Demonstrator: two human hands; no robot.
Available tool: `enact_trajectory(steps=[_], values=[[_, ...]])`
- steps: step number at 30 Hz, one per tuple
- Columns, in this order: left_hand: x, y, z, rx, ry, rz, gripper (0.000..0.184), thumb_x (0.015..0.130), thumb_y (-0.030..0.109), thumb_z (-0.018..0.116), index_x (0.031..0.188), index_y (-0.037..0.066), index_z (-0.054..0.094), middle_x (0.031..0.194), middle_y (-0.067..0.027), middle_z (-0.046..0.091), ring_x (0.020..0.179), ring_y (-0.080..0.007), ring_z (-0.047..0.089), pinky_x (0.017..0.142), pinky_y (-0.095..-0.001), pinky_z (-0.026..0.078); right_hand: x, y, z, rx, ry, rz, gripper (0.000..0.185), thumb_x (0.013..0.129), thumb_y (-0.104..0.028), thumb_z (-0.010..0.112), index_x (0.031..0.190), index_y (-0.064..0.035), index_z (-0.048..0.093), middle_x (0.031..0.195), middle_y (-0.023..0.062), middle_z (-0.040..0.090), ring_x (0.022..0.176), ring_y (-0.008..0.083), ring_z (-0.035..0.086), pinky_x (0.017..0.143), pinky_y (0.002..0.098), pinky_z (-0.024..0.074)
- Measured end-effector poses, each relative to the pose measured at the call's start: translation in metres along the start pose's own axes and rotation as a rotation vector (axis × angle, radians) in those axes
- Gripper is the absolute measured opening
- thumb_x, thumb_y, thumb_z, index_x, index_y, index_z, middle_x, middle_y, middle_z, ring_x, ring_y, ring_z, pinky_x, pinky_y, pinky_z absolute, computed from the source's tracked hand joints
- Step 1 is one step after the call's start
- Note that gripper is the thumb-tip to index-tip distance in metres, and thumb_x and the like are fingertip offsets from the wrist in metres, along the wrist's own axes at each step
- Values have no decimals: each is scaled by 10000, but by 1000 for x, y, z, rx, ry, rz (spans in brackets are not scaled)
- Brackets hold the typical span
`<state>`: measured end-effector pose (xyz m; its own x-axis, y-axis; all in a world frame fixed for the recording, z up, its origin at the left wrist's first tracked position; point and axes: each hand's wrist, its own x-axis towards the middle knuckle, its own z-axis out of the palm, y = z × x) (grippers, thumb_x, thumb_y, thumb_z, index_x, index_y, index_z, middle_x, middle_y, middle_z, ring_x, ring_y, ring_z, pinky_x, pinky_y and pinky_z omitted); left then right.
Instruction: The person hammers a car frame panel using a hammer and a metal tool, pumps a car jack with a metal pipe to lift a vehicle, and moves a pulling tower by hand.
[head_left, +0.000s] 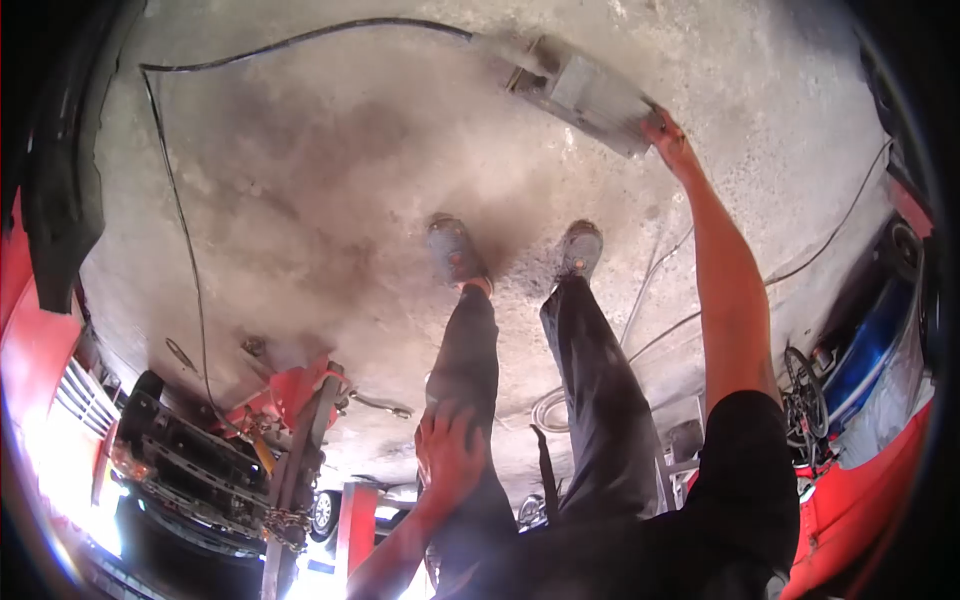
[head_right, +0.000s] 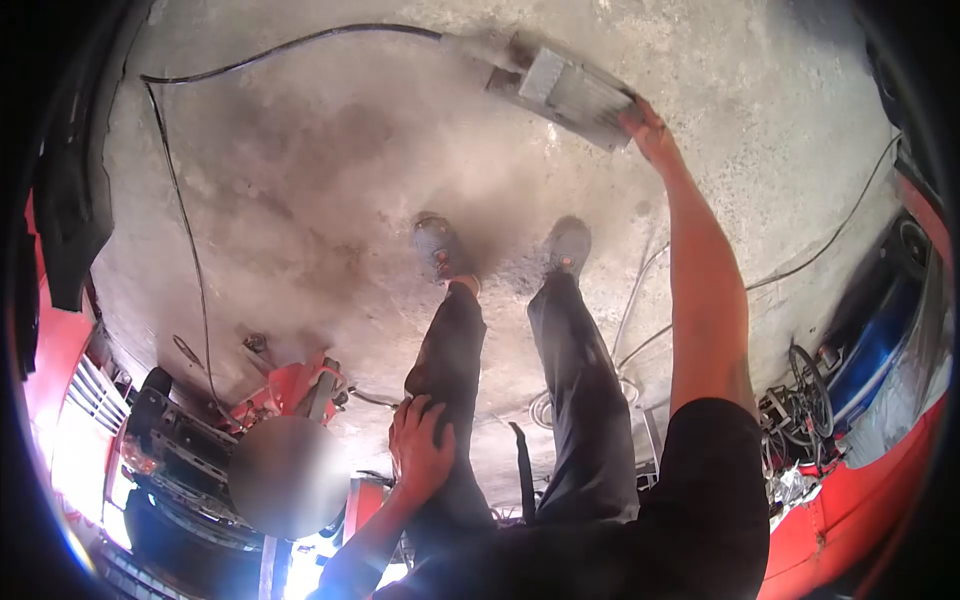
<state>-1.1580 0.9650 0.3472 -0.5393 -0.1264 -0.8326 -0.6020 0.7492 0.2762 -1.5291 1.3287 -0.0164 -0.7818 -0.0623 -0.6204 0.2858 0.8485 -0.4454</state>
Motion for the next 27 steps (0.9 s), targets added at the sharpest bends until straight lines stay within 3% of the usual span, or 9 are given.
enact_trajectory(steps=[1, 4, 5, 7, 11, 18, 21, 24, 27], values=[[6, 1, 1, -11, 6, 3, 352, 829, 181, 663, 1162, 68, 660, 1323, -131, 547, 1299, -390, 436, 1051, -519, 376, -12, -10, 2, 256, -1, -163, 657, 909, -382, 654, 1483, -161, 425, 1275, 273, 604, 1191, 366, 586, 1023, 435, 449], [-1, 1, 3, -33, -6, -7, 343, 827, 177, 661, 1152, 67, 663, 1303, -126, 555, 1290, -386, 442, 1045, -516, 381, -21, -33, 7, -221, 210, -88, 677, 882, -313, 674, 1482, -125, 424, 1298, 311, 559, 1198, 429, 549, 1050, 480, 425], [-1, 0, 4, -36, 3, -4, 341, 827, 176, 660, 1150, 67, 663, 1297, -124, 558, 1288, -382, 444, 1044, -515, 382, -26, -43, 23, -356, 432, -138, 684, 867, -275, 673, 1476, -93, 421, 1306, 326, 526, 1209, 473, 510, 1054, 517, 412], [-3, -3, 10, -43, 9, -13, 340, 827, 176, 658, 1149, 68, 664, 1289, -119, 561, 1283, -371, 449, 1043, -509, 386, -42, -88, 46, -350, 603, -280, 732, 864, -290, 664, 1498, -59, 382, 1404, 354, 424, 1260, 499, 468, 1083, 524, 391], [-6, -9, 24, -43, 4, -51, 333, 830, 182, 653, 1143, 69, 667, 1287, -108, 566, 1277, -346, 458, 1041, -495, 392, -55, -173, 105, -407, 223, -305, 795, 868, -193, 581, 1539, 27, 217, 1596, 283, 162, 1485, 443, 170, 1192, 517, 237], [-21, -21, 48, -106, 42, -31, 347, 828, 202, 653, 1149, 70, 665, 1288, -104, 579, 1268, -340, 478, 1020, -489, 418, -95, -202, 28, -587, -283, -120, 794, 871, -200, 587, 1559, -57, 217, 1612, 218, 171, 1485, 424, 196, 1153, 574, 289], [-20, -12, 53, -51, -20, -55, 361, 841, 229, 633, 1170, 79, 648, 1264, -142, 589, 1227, -374, 517, 978, -506, 448, -117, -189, 26, -557, -166, -175, 788, 869, -191, 585, 1553, -40, 224, 1614, 206, 182, 1490, 405, 197, 1153, 576, 288], [-18, -18, 58, -73, 21, -73, 354, 824, 222, 657, 1147, 76, 661, 1236, -109, 609, 1224, -334, 515, 993, -477, 453, -93, -200, 37, -702, -10, -297, 781, 865, -174, 575, 1549, -27, 228, 1617, 209, 180, 1495, 392, 188, 1156, 571, 287], [-12, -31, 58, -129, 66, -86, 327, 829, 218, 650, 1128, 86, 662, 1223, -114, 614, 1206, -334, 531, 989, -475, 455, -54, -214, 79, -680, -74, -212, 832, 885, -206, 566, 1564, 6, 136, 1648, 207, 63, 1523, 374, 101, 1180, 554, 246]])
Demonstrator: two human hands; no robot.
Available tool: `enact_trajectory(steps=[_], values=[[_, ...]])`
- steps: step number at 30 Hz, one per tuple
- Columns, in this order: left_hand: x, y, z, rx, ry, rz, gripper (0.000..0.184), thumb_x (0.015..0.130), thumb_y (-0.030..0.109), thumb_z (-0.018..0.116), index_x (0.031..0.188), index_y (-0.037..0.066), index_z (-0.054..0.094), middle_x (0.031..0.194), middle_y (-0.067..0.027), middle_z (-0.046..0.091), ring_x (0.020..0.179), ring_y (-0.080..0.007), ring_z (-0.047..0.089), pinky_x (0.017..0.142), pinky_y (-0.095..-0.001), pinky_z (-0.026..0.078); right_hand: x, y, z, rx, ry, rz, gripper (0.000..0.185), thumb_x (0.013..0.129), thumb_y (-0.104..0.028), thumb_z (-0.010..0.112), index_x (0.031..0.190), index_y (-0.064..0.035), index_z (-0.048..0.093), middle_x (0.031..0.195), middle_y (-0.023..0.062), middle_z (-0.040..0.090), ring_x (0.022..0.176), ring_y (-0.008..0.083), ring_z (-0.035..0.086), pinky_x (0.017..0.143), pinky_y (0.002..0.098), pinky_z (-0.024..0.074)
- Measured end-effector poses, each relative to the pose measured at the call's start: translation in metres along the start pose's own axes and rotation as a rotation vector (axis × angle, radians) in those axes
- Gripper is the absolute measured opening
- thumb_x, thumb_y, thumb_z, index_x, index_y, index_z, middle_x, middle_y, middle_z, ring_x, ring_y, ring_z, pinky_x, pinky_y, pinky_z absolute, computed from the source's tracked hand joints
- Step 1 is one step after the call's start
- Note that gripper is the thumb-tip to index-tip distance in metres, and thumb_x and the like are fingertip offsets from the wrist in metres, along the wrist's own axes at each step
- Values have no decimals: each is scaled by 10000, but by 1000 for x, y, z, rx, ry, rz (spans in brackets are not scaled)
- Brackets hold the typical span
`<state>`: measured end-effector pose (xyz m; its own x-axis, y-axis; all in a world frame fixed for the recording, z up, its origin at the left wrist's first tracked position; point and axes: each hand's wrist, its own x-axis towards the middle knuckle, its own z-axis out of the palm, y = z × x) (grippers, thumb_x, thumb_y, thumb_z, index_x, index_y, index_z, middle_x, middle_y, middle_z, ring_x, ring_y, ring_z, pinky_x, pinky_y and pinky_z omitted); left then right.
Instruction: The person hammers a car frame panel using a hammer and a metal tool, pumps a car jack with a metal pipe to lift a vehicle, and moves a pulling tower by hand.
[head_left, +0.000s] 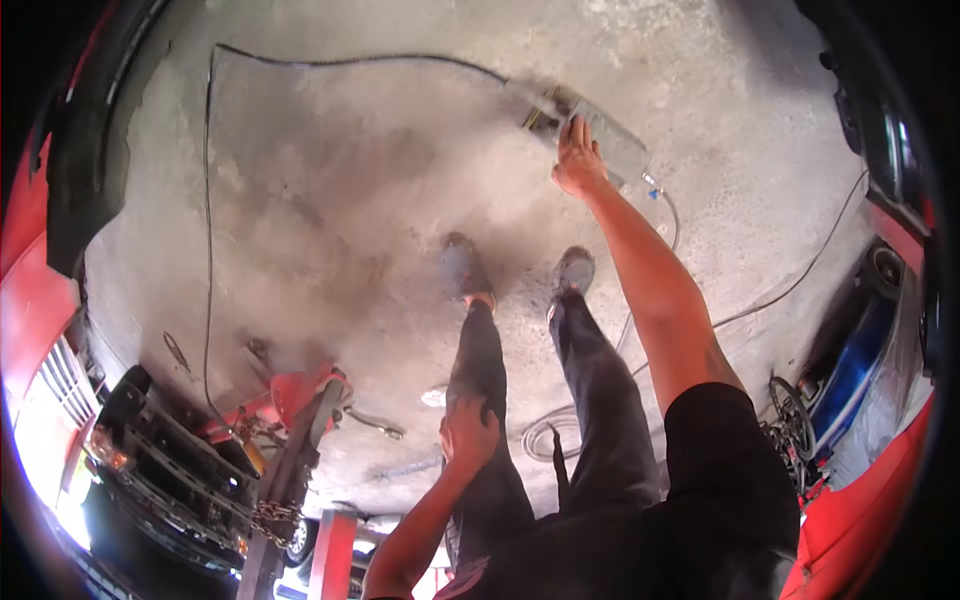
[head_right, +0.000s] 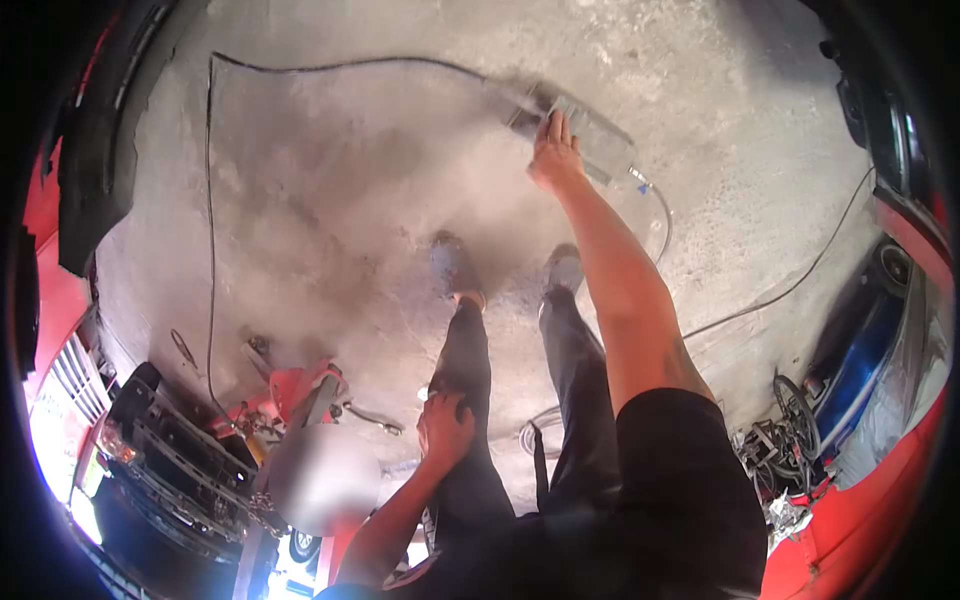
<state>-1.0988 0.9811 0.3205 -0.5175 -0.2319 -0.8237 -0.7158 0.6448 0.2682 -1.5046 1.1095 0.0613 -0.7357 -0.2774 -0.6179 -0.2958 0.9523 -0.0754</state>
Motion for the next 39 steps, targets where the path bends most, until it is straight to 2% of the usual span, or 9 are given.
enact_trajectory(steps=[7, 11, 14, 17, 20, 25, 31, 33, 39], values=[[-5, 9, -6, 4, -40, -19, 312, 843, 206, 634, 1123, 71, 656, 1183, -124, 629, 1192, -350, 541, 975, -494, 463, 2, -17, -36, -188, -288, 37, 776, 916, -208, 506, 1556, 33, 139, 1654, 204, 20, 1531, 366, 51, 1183, 575, 207], [-6, 6, -10, 37, -38, -15, 322, 843, 200, 625, 1131, 60, 655, 1179, -142, 631, 1182, -357, 552, 983, -482, 466, -12, -26, -18, -122, 5, -77, 654, 894, -276, 583, 1492, -94, 392, 1566, 238, 277, 1447, 398, 287, 1101, 603, 340], [-5, 8, -9, -20, -73, -1, 339, 844, 205, 615, 1144, 54, 655, 1183, -163, 631, 1163, -368, 571, 984, -477, 471, -99, -34, 5, 341, -7, -141, 565, 890, -234, 568, 1440, -133, 487, 1470, 246, 446, 1344, 405, 456, 1092, 496, 409], [-13, -7, 24, -167, 121, 65, 268, 837, 168, 605, 1065, 38, 656, 1130, -190, 618, 1140, -389, 558, 966, -498, 471, -221, -29, 13, 546, -209, -361, 521, 885, -185, 577, 1369, -2, 514, 1226, 282, 601, 1151, 435, 579, 981, 484, 471], [-40, 6, 38, -279, 206, -90, 336, 823, 177, 617, 1138, 64, 639, 1165, -191, 602, 1169, -403, 544, 977, -495, 477, -345, -14, 25, 512, -395, -300, 449, 890, -151, 607, 1304, 21, 575, 1212, 273, 639, 1180, 405, 600, 998, 418, 483], [-117, 23, 106, -551, 365, -282, 412, 816, 237, 638, 1204, 98, 624, 1228, -213, 584, 1187, -422, 540, 976, -520, 476, -457, 17, -33, 388, -508, -588, 426, 888, -142, 629, 1267, 50, 596, 1227, 255, 646, 1165, 369, 623, 1003, 401, 479], [-229, 4, 171, -801, 428, -333, 406, 844, 261, 624, 1211, 88, 634, 1191, -244, 615, 1144, -420, 578, 979, -523, 470, -411, 86, -91, 137, -442, -441, 453, 846, -90, 582, 1280, 35, 606, 1011, 196, 718, 833, 195, 714, 731, 321, 549], [-263, -8, 192, -917, 519, -420, 378, 865, 246, 600, 1201, 76, 640, 1159, -251, 629, 1116, -421, 595, 970, -521, 474, -353, 139, -78, 26, -278, -599, 464, 827, -73, 570, 1276, 33, 610, 930, 168, 706, 731, 172, 690, 662, 312, 547], [-347, -75, 277, -1063, 617, -574, 344, 888, 186, 526, 1159, 23, 661, 1130, -283, 654, 1072, -461, 617, 941, -519, 490, -422, -25, -130, 38, -283, -823, 456, 843, -102, 595, 1279, 33, 600, 905, 150, 692, 729, 199, 689, 649, 313, 553]])
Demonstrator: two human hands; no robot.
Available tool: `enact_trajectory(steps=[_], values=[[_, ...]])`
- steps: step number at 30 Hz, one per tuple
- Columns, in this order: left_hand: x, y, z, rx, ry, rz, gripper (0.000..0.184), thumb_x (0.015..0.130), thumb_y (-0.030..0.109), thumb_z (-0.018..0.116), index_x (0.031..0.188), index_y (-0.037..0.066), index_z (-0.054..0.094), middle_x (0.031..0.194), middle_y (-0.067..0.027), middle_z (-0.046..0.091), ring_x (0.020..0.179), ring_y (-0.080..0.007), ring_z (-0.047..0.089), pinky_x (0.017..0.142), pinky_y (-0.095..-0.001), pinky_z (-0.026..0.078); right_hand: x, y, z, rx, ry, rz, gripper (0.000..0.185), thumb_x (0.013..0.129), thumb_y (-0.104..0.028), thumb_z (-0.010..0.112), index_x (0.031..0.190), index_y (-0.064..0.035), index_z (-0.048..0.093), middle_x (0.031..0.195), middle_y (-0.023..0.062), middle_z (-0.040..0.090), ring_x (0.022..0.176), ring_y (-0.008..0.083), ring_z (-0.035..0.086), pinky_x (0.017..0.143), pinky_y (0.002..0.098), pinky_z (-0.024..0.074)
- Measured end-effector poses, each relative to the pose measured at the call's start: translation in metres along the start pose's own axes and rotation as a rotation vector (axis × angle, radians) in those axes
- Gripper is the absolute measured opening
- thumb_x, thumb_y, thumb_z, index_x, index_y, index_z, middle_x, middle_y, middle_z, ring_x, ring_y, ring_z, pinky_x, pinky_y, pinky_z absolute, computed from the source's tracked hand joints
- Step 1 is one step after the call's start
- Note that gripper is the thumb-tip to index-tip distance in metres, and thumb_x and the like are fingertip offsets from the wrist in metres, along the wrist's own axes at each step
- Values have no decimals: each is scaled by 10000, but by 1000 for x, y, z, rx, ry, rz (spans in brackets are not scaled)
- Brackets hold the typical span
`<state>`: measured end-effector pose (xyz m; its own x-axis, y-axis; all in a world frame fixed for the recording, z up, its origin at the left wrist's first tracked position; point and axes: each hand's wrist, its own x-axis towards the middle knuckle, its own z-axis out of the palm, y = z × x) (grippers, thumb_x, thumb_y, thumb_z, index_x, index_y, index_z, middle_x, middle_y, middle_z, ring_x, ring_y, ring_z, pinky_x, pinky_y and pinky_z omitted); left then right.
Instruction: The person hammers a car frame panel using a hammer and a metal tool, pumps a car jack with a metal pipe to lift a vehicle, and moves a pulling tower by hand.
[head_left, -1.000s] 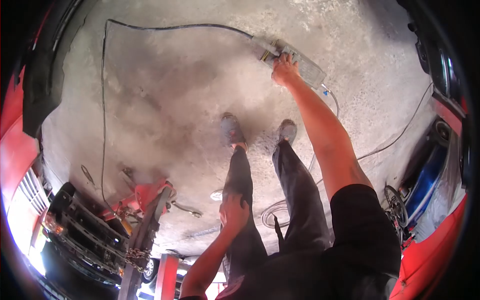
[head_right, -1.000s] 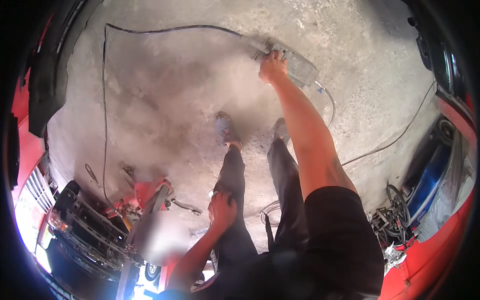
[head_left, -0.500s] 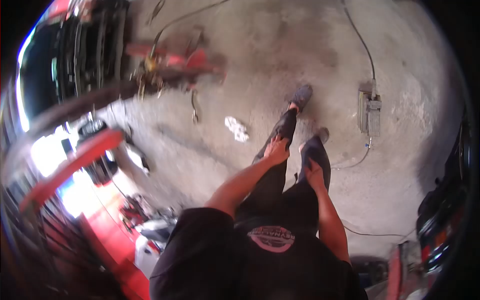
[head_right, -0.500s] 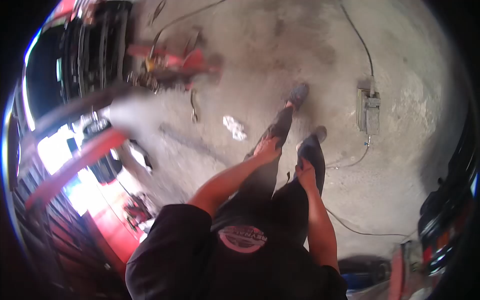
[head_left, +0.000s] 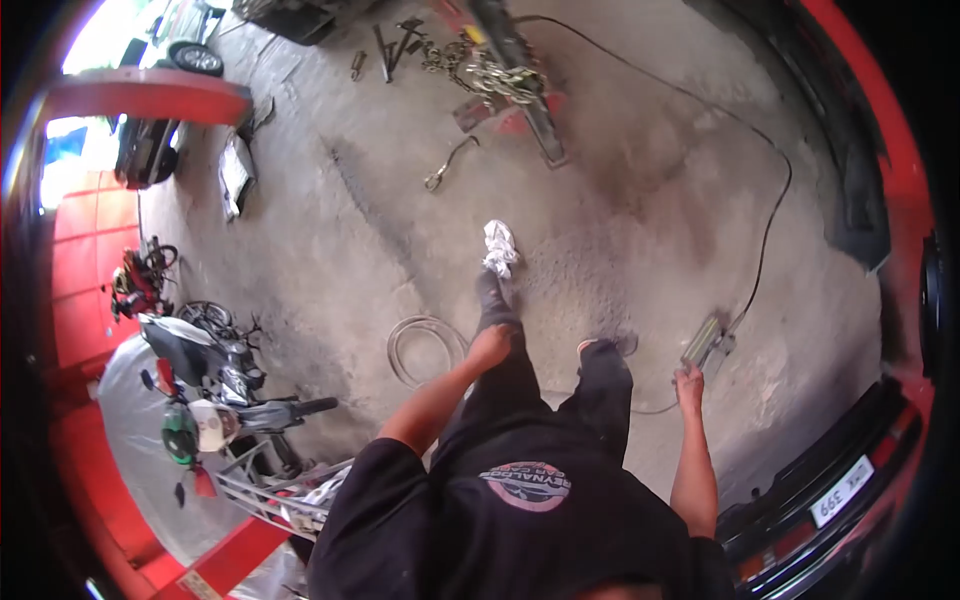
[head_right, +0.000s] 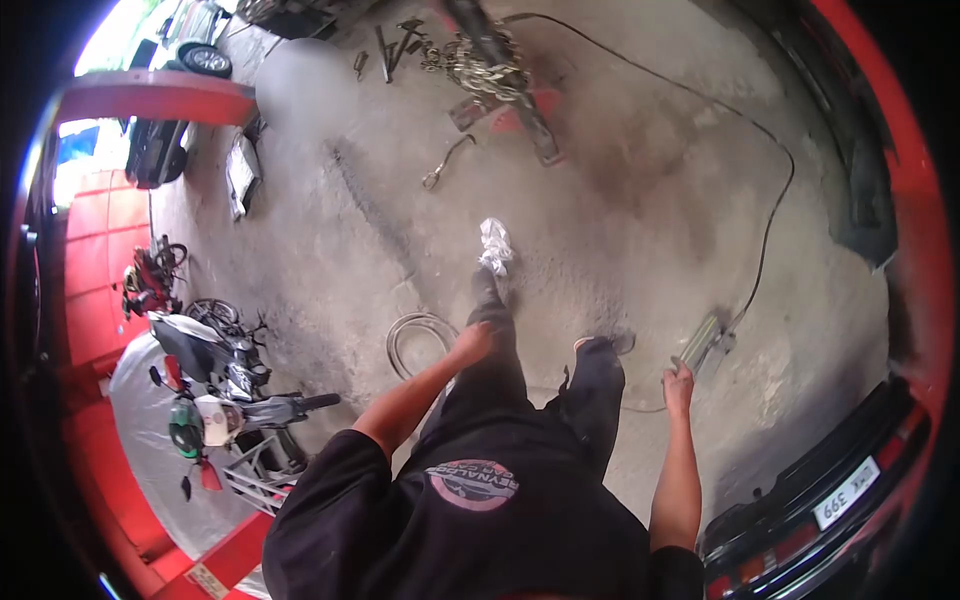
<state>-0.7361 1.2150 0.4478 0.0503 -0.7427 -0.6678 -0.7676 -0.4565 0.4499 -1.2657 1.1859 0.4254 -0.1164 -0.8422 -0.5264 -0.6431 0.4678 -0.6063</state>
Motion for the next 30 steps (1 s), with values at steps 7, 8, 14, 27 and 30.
enact_trajectory(steps=[7, 8, 14, 27, 30], values=[[-28, -152, -86, -146, 83, 41, 343, 836, 127, 506, 1081, -10, 702, 1079, -271, 680, 1027, -443, 647, 929, -486, 507, 66, -352, 73, 244, -22, -274, 517, 931, -162, 584, 1413, -1, 484, 1019, 143, 693, 835, 204, 693, 708, 310, 549], [-31, -181, -101, -224, 150, 81, 337, 830, 124, 516, 1076, 0, 709, 1077, -269, 682, 1032, -441, 647, 931, -481, 508, 63, -402, 87, 274, -18, -327, 543, 937, -170, 589, 1437, -8, 456, 1027, 139, 691, 855, 203, 690, 719, 309, 547], [-38, -329, -195, -221, 363, -217, 323, 799, 111, 554, 1062, 34, 724, 1048, -265, 693, 1002, -415, 665, 912, -452, 519, 86, -617, 78, 272, 173, -527, 735, 948, -232, 646, 1538, -5, 271, 1210, 171, 626, 1054, 193, 608, 886, 310, 502], [-9, -359, -270, -596, 294, -313, 389, 815, 113, 520, 1142, -12, 688, 977, -248, 719, 901, -343, 704, 834, -404, 540, 200, -820, 37, 316, 721, -891, 438, 989, -317, 632, 1158, 87, 626, 1086, 108, 695, 963, 195, 622, 903, 329, 462], [-16, -309, -308, -813, 201, -554, 398, 848, 113, 511, 1198, 6, 666, 955, -167, 738, 727, -219, 677, 609, -353, 544, 193, -832, 59, 165, 883, -797, 439, 1001, -345, 588, 1091, 78, 662, 1033, 198, 712, 918, 269, 649, 846, 368, 482]])
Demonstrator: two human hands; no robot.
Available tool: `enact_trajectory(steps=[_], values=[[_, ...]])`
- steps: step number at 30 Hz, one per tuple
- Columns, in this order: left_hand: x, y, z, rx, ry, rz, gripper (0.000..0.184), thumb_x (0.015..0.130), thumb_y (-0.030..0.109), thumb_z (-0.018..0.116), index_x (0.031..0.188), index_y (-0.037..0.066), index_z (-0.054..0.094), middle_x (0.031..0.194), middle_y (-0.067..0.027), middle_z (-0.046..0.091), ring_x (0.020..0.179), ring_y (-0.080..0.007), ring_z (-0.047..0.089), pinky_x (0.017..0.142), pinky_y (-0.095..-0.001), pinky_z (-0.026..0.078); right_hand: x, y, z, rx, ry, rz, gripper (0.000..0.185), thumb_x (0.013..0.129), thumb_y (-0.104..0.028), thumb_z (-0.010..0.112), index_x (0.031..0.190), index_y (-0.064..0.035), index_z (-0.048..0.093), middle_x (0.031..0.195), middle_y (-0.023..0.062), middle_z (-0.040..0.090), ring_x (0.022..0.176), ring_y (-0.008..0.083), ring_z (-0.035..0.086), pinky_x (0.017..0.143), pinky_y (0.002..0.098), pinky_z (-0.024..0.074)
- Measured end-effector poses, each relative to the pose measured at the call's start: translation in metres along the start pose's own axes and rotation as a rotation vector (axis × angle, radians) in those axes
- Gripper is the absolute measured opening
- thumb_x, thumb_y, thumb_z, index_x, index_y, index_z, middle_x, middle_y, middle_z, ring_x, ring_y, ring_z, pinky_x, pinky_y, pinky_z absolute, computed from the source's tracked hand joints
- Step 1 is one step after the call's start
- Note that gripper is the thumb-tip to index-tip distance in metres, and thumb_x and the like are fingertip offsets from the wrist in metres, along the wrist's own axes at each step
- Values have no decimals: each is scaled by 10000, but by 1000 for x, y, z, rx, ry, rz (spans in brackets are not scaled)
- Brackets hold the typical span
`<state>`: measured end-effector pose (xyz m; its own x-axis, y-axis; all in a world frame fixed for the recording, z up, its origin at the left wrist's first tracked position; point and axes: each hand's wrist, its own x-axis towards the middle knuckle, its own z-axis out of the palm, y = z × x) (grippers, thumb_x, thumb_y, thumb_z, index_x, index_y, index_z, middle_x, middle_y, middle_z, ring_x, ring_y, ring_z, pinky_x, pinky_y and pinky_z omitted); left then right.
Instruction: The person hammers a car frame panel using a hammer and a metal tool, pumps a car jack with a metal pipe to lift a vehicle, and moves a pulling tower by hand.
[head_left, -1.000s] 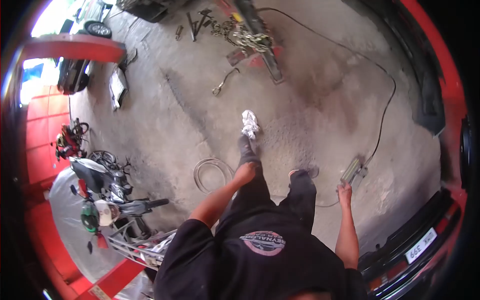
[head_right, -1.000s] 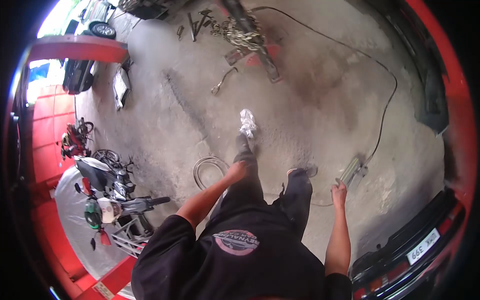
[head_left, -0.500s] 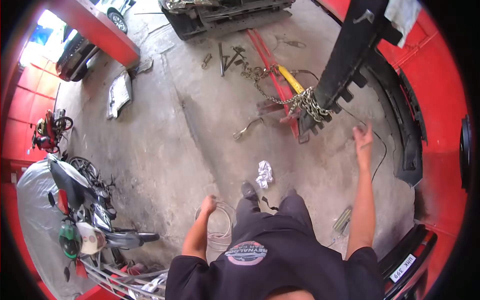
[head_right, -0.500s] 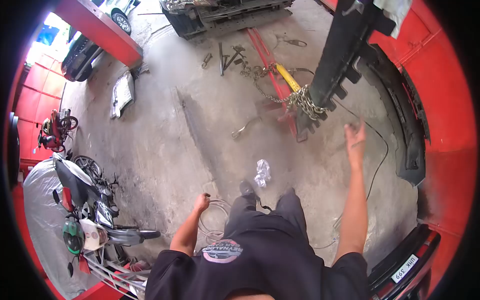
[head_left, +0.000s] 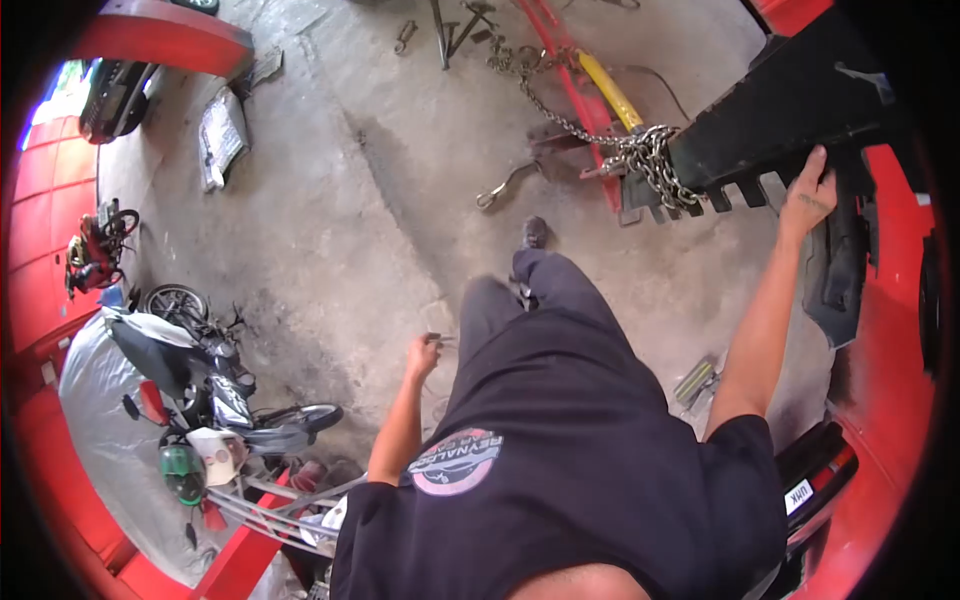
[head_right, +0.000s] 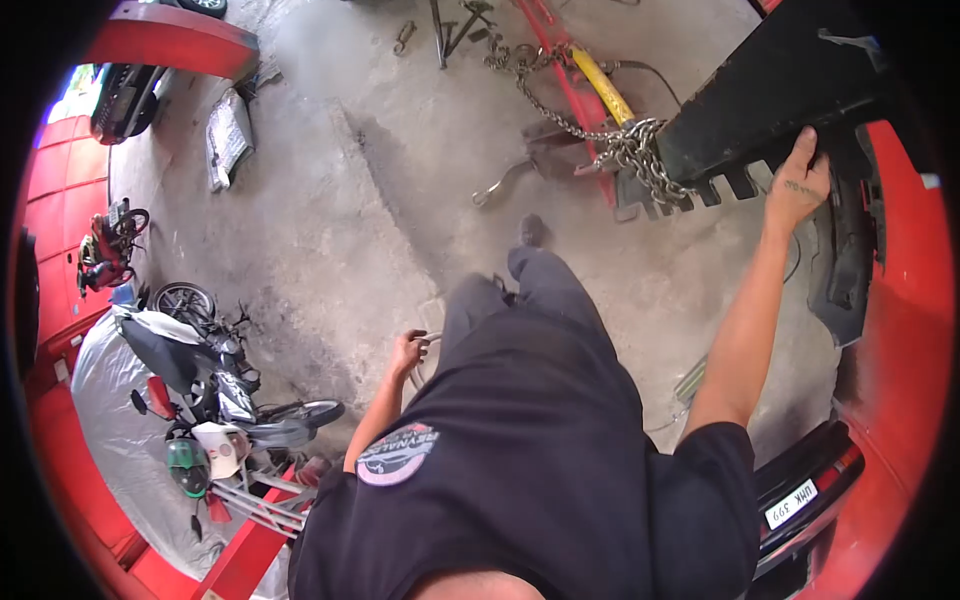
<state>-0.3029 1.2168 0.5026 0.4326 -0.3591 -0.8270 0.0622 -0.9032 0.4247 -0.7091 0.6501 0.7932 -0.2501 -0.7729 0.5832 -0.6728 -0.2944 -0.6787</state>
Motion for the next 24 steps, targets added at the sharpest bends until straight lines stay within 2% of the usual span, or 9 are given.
enact_trajectory(steps=[1, 3, 6, 10, 12, 17, 18, 23, 24], values=[[2, -6, -1, 19, -54, 16, 406, 853, 101, 501, 1216, 13, 659, 920, -131, 732, 664, -173, 638, 513, -311, 502, -2, -2, -2, -82, -7, 29, 446, 1002, -355, 577, 1092, 73, 663, 1030, 218, 709, 916, 295, 655, 841, 377, 485], [-1, 3, -5, 37, -79, -81, 411, 843, 99, 511, 1216, 8, 658, 917, -134, 728, 669, -184, 642, 525, -315, 507, 3, -7, -3, -235, 24, 20, 453, 1005, -383, 541, 1076, 42, 681, 992, 263, 694, 906, 387, 661, 807, 404, 498], [8, 28, -19, 88, -116, -122, 426, 823, 104, 558, 1226, 5, 654, 942, -143, 722, 687, -193, 648, 549, -329, 517, 1, 1, 2, -260, 101, -62, 412, 998, -357, 565, 998, 37, 687, 879, 230, 699, 800, 406, 661, 722, 437, 498], [50, 62, -34, 83, -113, -49, 408, 849, 124, 562, 1230, 7, 652, 945, -126, 727, 713, -190, 662, 574, -329, 530, -1, 12, -1, -374, 90, -91, 371, 1004, -325, 565, 980, 20, 700, 836, 209, 705, 722, 385, 670, 641, 430, 503], [55, 115, -42, 98, -141, 2, 414, 920, 167, 537, 1306, 28, 587, 1027, -121, 707, 798, -196, 649, 620, -328, 529, -3, 8, 0, -365, 93, -109, 367, 1006, -316, 567, 958, 23, 699, 776, 199, 696, 668, 372, 664, 592, 420, 491], [79, 204, -54, 48, -118, 101, 454, 910, 200, 556, 1332, 35, 573, 1078, -108, 711, 880, -209, 662, 714, -347, 546, 0, 16, -6, -367, 61, -144, 376, 1013, -306, 565, 941, 41, 691, 750, 192, 684, 633, 360, 635, 571, 416, 467], [77, 220, -53, 17, -73, 128, 416, 908, 182, 534, 1281, 17, 616, 997, -106, 725, 780, -166, 652, 602, -299, 521, -1, 16, -8, -361, 55, -146, 378, 1015, -305, 564, 940, 43, 689, 751, 191, 684, 630, 355, 633, 570, 416, 463], [97, 253, -58, 68, -98, 128, 410, 901, 176, 536, 1267, 14, 628, 996, -107, 728, 784, -167, 666, 606, -301, 522, -5, -6, 2, -280, 116, -4, 404, 1021, -313, 556, 923, 60, 678, 726, 181, 664, 597, 286, 583, 570, 391, 440], [101, 258, -59, 85, -117, 120, 415, 912, 178, 534, 1288, 18, 609, 1032, -114, 719, 829, -188, 664, 649, -319, 528, -5, -10, 6, -264, 139, 16, 410, 1022, -314, 555, 915, 63, 674, 716, 179, 657, 589, 274, 568, 569, 385, 434]])
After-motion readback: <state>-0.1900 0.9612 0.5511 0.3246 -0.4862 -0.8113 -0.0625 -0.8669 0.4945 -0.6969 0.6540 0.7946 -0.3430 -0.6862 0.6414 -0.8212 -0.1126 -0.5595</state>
